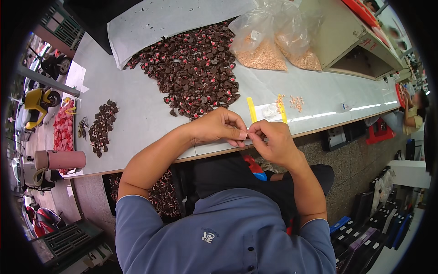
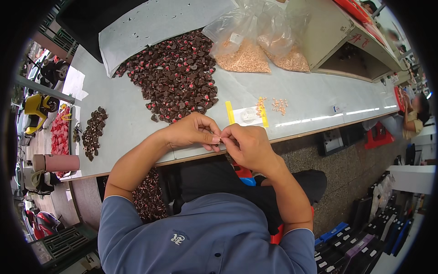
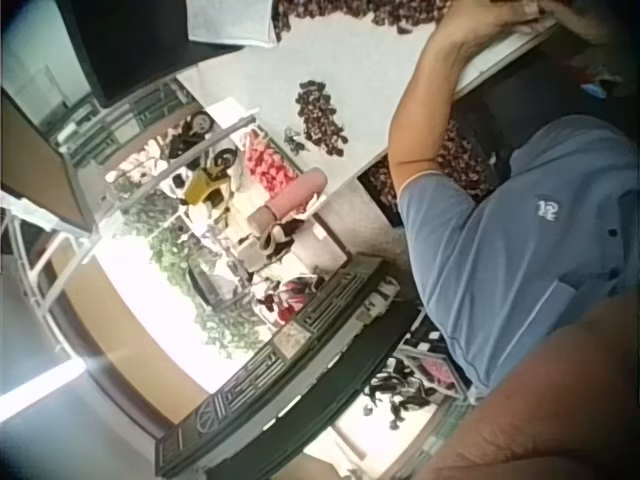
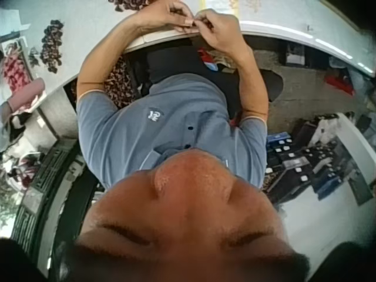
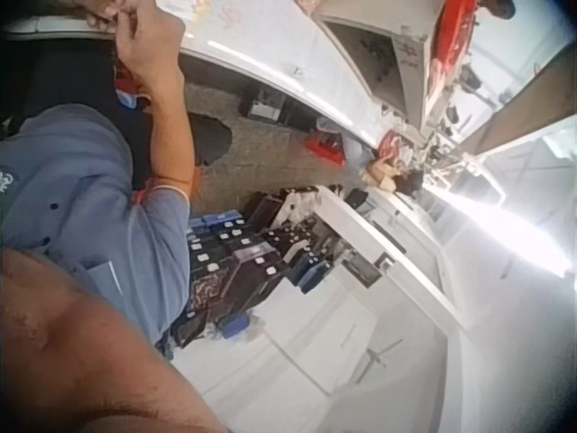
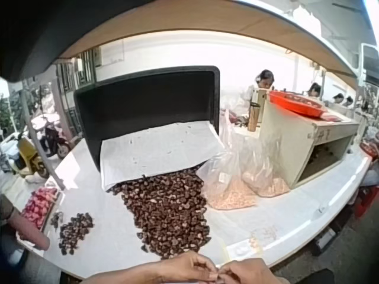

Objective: Packing small plastic components into individual plastic bags along with a identification slip at an assembly workbench.

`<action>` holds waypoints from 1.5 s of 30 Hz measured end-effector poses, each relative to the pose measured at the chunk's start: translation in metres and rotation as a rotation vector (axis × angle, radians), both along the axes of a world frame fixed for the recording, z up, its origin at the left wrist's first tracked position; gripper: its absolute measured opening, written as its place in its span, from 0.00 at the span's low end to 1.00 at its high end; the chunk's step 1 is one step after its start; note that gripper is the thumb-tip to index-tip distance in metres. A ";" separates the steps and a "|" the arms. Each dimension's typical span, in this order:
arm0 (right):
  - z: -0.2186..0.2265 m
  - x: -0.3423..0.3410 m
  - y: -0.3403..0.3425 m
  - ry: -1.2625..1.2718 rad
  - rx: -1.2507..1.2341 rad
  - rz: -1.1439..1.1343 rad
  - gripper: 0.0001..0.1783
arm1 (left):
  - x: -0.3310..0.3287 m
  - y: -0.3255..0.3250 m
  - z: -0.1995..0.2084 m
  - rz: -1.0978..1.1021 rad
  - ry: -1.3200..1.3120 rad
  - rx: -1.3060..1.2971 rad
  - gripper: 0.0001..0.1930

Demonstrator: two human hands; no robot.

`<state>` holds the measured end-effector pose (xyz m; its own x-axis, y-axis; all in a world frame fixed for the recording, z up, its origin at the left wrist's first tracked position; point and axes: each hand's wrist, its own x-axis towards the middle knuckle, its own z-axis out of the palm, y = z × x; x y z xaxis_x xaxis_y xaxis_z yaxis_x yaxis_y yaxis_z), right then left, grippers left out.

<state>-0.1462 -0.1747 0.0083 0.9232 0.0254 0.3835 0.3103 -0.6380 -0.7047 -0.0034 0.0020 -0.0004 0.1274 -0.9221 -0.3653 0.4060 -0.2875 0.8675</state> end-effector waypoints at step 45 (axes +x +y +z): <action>0.043 0.007 -0.040 0.001 -0.561 -0.176 0.04 | 0.002 -0.002 -0.004 0.075 0.052 -0.057 0.14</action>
<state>-0.1387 -0.2143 0.0517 0.9323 0.0705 0.3548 0.1653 -0.9555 -0.2443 -0.0018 0.0003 -0.0041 0.1789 -0.9303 -0.3201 0.4692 -0.2053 0.8589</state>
